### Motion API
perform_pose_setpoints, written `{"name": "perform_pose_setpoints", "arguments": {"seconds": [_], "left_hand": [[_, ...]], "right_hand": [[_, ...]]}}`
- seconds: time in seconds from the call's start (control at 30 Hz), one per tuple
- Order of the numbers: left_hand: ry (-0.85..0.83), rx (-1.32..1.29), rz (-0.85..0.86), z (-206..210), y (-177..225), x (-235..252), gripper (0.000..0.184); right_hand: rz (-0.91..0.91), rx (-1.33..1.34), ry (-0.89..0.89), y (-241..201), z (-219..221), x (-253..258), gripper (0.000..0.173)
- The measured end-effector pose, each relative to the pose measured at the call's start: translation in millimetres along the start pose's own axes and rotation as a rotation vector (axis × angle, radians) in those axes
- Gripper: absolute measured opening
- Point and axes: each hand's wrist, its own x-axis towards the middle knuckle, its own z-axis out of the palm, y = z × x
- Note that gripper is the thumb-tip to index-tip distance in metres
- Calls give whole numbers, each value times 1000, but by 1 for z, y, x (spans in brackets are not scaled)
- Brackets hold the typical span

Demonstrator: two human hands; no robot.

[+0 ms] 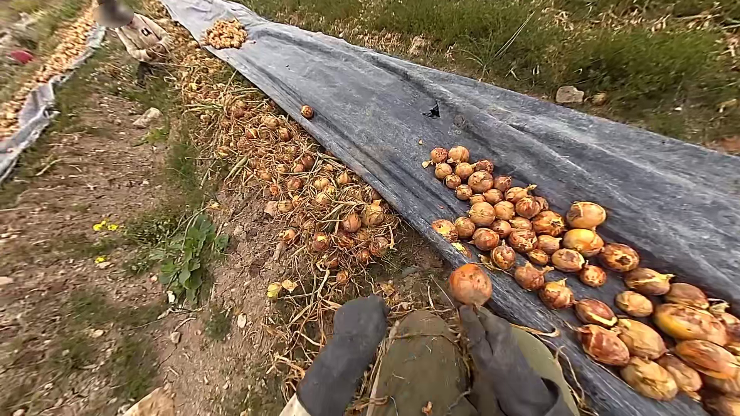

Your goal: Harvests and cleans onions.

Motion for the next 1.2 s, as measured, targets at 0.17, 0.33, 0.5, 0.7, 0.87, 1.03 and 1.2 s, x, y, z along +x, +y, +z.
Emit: {"name": "perform_pose_setpoints", "arguments": {"seconds": [0.17,0.33,0.5,0.7,0.87,1.03,1.2], "left_hand": [[222,-188,-186,39,-104,125,35],[364,-211,-210,45,-145,255,76],[462,-232,-268,53,-144,270,80],[475,-860,-44,92,-124,149,86],[605,-1371,378,73,-95,24,85],[504,-1152,727,69,-74,-38,81],[257,-744,505,64,-79,-70,60]], "right_hand": [[175,150,22,9,-30,41,54],[373,227,-226,12,-4,-1,48],[459,173,-430,15,14,-44,47],[348,15,-484,9,19,-40,49],[233,109,-549,-25,44,-12,65],[244,749,-404,-77,61,-18,53],[107,498,-309,-69,53,-34,46]]}}
